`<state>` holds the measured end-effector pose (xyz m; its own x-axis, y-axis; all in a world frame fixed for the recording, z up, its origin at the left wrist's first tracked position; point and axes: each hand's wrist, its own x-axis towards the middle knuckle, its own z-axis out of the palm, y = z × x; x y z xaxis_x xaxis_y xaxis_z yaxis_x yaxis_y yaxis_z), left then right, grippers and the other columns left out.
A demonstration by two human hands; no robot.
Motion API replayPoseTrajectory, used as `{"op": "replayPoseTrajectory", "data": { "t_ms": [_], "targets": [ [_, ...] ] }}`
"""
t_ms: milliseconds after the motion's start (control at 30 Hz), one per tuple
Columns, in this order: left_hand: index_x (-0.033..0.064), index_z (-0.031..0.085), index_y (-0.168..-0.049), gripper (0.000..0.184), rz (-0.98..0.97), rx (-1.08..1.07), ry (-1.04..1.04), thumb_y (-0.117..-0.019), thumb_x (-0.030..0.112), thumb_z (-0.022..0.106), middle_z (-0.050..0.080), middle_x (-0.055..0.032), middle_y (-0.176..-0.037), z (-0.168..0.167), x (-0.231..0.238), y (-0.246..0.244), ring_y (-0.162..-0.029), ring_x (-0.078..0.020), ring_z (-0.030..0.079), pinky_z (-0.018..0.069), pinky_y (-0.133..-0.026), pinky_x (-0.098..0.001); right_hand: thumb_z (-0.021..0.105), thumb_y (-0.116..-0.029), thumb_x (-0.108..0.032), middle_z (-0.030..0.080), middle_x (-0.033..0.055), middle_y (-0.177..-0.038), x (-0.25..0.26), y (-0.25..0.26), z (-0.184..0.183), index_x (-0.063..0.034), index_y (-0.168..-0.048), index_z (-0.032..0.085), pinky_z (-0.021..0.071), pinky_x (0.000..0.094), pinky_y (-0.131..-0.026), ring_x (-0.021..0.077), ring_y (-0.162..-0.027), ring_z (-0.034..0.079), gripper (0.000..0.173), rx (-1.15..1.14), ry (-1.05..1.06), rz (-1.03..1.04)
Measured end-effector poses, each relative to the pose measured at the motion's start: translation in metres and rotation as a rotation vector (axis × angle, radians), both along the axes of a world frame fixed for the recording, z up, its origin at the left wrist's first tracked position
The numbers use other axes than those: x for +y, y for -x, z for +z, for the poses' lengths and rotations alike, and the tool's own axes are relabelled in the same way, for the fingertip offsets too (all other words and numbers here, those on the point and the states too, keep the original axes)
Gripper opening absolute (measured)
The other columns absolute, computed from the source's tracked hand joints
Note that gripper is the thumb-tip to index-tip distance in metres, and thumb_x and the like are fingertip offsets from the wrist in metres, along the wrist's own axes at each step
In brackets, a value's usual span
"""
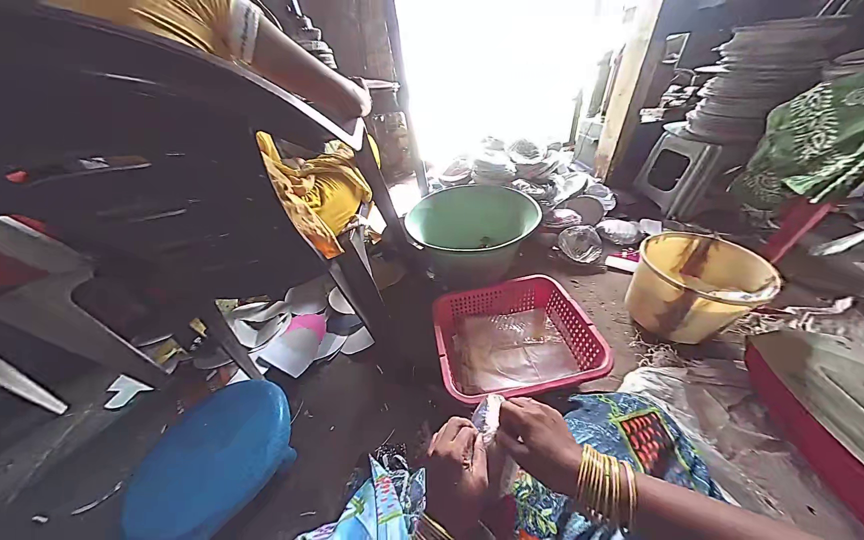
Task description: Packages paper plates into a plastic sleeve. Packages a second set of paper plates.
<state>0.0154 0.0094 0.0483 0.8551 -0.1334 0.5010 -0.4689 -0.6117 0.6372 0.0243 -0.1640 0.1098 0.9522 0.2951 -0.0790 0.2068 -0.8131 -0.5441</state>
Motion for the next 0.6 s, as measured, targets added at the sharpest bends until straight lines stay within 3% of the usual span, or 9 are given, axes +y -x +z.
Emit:
{"op": "replayPoseTrajectory", "data": {
  "t_ms": [100, 167, 200, 267, 367, 467, 500, 533, 600],
  "targets": [
    [0.0000, 0.078, -0.085, 0.016, -0.088, 0.034, 0.129, -0.0859, 0.009, 0.065, 0.077, -0.0116, -0.097, -0.010, -0.004, 0.002, -0.094, -0.0223, 0.075, 0.0602, -0.087, -0.0418, 0.057, -0.1008, -0.045, 0.063, 0.0199, -0.129, -0.023, -0.008, -0.025, -0.0013, -0.132, 0.059, 0.0505, 0.0528, -0.100, 0.0327, -0.115, 0.065, 0.054, 0.197, -0.230, -0.192],
    [-0.0027, 0.078, -0.091, 0.017, -0.184, 0.097, 0.163, -0.0887, 0.008, 0.065, 0.077, -0.0149, -0.099, -0.012, -0.013, 0.010, -0.098, -0.0245, 0.075, 0.0593, -0.093, -0.0431, 0.061, -0.0975, -0.056, 0.066, 0.0231, -0.125, -0.034, -0.013, -0.050, -0.0005, -0.142, 0.050, 0.0493, 0.0546, -0.101, 0.0360, -0.115, 0.065, 0.072, 0.443, -0.385, -0.304],
    [-0.0047, 0.078, -0.095, 0.018, -0.267, 0.167, 0.154, -0.0911, 0.007, 0.065, 0.077, -0.0176, -0.102, -0.009, -0.015, 0.016, -0.101, -0.0272, 0.074, 0.0580, -0.096, -0.0452, 0.064, -0.0968, -0.056, 0.063, 0.0258, -0.129, -0.038, -0.014, -0.059, 0.0009, -0.146, 0.045, 0.0476, 0.0543, -0.105, 0.0373, -0.120, 0.063, 0.077, 0.573, -0.425, -0.309],
    [-0.0083, 0.076, -0.100, 0.019, -0.484, 0.281, 0.167, -0.0926, 0.007, 0.066, 0.076, -0.0211, -0.103, -0.007, -0.013, 0.017, -0.102, -0.0282, 0.075, 0.0572, -0.097, -0.0444, 0.072, -0.0938, -0.038, 0.062, 0.0259, -0.130, -0.040, -0.016, -0.062, 0.0021, -0.147, 0.042, 0.0472, 0.0521, -0.106, 0.0354, -0.121, 0.061, 0.073, 0.682, -0.425, -0.256],
    [-0.0081, 0.076, -0.100, 0.020, -0.682, 0.339, 0.391, -0.0974, 0.007, 0.063, 0.077, -0.0152, -0.100, -0.012, 0.013, 0.001, -0.097, -0.0163, 0.075, 0.0585, -0.095, -0.0344, 0.068, -0.0949, -0.022, 0.063, 0.0252, -0.119, -0.043, -0.021, -0.047, 0.0040, -0.142, 0.046, 0.0507, 0.0523, -0.093, 0.0334, -0.106, 0.064, 0.058, 0.736, -0.307, -0.103],
    [-0.0078, 0.074, -0.100, 0.025, -0.365, 0.425, 0.634, -0.0980, 0.006, 0.053, 0.077, -0.0107, -0.097, -0.003, 0.039, -0.009, -0.092, -0.0142, 0.075, 0.0605, -0.091, -0.0335, 0.058, -0.1032, -0.022, 0.064, 0.0177, -0.107, -0.047, -0.039, -0.021, 0.0039, -0.131, 0.053, 0.0545, 0.0463, -0.081, 0.0244, -0.092, 0.064, 0.038, 0.777, -0.252, -0.038],
    [-0.0080, 0.073, -0.100, 0.024, -0.212, 0.466, 0.679, -0.0984, 0.004, 0.052, 0.077, -0.0094, -0.095, 0.000, 0.046, -0.012, -0.090, -0.0128, 0.075, 0.0607, -0.089, -0.0310, 0.055, -0.1055, -0.021, 0.065, 0.0176, -0.106, -0.051, -0.052, -0.007, 0.0048, -0.128, 0.057, 0.0540, 0.0460, -0.083, 0.0238, -0.092, 0.064, 0.035, 0.744, -0.243, -0.028],
    [-0.0080, 0.073, -0.100, 0.023, -0.075, 0.498, 0.710, -0.0983, 0.002, 0.052, 0.077, -0.0080, -0.093, -0.002, 0.051, -0.016, -0.087, -0.0098, 0.074, 0.0601, -0.086, -0.0268, 0.052, -0.1069, -0.020, 0.064, 0.0194, -0.107, -0.057, -0.070, 0.009, 0.0067, -0.124, 0.059, 0.0522, 0.0473, -0.086, 0.0256, -0.094, 0.063, 0.033, 0.678, -0.257, -0.045],
    [-0.0104, 0.071, -0.100, 0.018, 0.124, 0.563, 0.740, -0.0988, -0.003, 0.054, 0.075, -0.0088, -0.090, -0.015, 0.059, -0.027, -0.082, -0.0050, 0.071, 0.0581, -0.081, -0.0205, 0.047, -0.1062, -0.017, 0.064, 0.0112, -0.095, -0.075, -0.111, 0.045, 0.0026, -0.114, 0.063, 0.0539, 0.0369, -0.073, 0.0166, -0.081, 0.062, 0.026, 0.383, -0.451, -0.166]
  ]
}}
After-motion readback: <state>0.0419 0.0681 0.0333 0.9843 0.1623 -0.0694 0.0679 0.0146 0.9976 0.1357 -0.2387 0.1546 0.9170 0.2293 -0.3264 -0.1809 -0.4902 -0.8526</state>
